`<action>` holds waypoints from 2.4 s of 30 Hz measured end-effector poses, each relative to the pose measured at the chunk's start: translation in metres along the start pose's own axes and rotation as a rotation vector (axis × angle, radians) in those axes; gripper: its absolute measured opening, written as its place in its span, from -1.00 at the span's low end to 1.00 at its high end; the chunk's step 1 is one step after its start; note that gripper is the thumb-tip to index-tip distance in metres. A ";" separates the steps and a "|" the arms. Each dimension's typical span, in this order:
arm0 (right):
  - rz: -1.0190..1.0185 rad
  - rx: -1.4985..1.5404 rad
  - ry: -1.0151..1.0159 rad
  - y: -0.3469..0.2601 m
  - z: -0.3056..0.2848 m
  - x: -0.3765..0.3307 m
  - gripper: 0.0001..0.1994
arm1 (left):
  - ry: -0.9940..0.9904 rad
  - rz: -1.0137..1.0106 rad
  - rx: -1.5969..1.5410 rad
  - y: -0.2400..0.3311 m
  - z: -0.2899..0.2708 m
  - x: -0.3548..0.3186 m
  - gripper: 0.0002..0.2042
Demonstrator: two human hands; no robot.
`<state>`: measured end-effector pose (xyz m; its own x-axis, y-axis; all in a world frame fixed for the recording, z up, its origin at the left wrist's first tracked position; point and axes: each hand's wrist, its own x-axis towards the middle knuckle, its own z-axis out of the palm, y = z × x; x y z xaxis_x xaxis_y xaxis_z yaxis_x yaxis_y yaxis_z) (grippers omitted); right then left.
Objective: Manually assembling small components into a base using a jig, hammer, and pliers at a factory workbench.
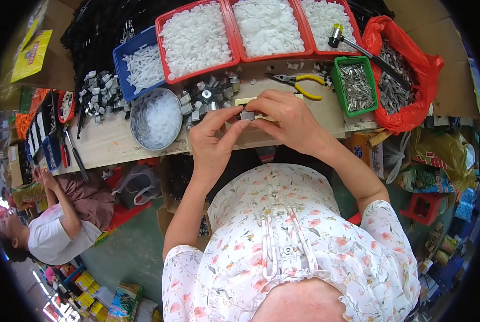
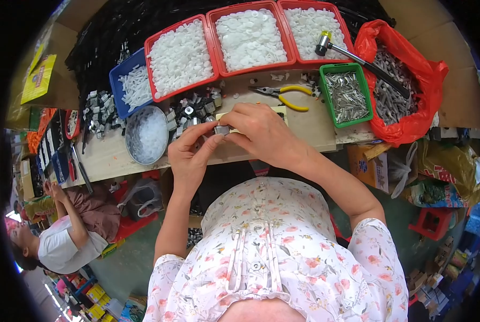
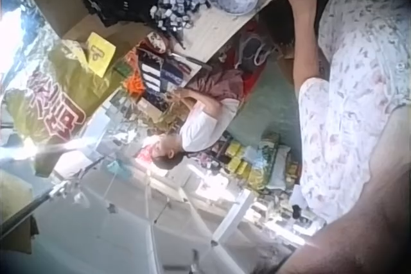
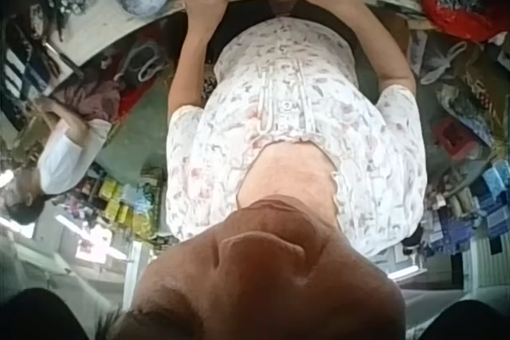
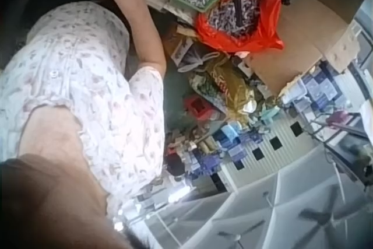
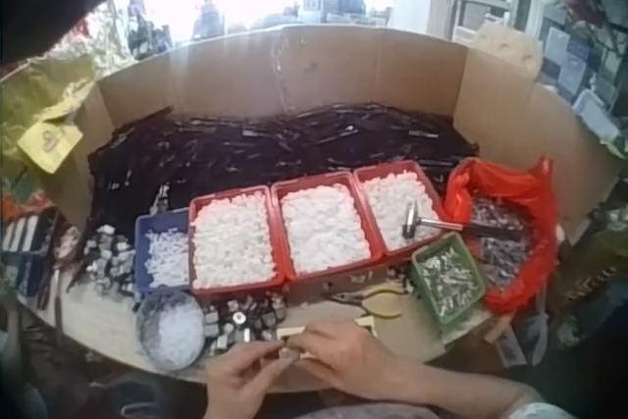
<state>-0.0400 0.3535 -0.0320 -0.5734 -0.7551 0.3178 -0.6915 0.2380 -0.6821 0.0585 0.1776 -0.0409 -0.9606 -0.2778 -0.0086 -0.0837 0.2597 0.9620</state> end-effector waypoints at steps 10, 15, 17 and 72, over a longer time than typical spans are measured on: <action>0.079 -0.170 -0.040 0.017 0.008 0.005 -0.75 | 0.049 0.592 0.505 -0.020 0.004 0.007 -0.70; 0.096 -0.128 -0.045 0.020 0.010 0.008 -0.81 | -0.015 0.700 0.624 -0.032 0.007 0.009 -0.63; 0.083 -0.102 -0.026 0.022 0.010 0.009 -0.80 | -0.011 0.738 0.668 -0.034 0.008 0.008 -0.59; 0.154 -0.019 0.441 0.001 -0.022 0.005 -0.91 | 0.118 0.128 -0.131 0.021 0.042 0.053 -0.87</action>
<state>-0.0531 0.3637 -0.0165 -0.7993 -0.3792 0.4662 -0.5891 0.3411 -0.7326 -0.0055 0.2075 -0.0324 -0.9229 -0.3585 0.1404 0.0796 0.1792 0.9806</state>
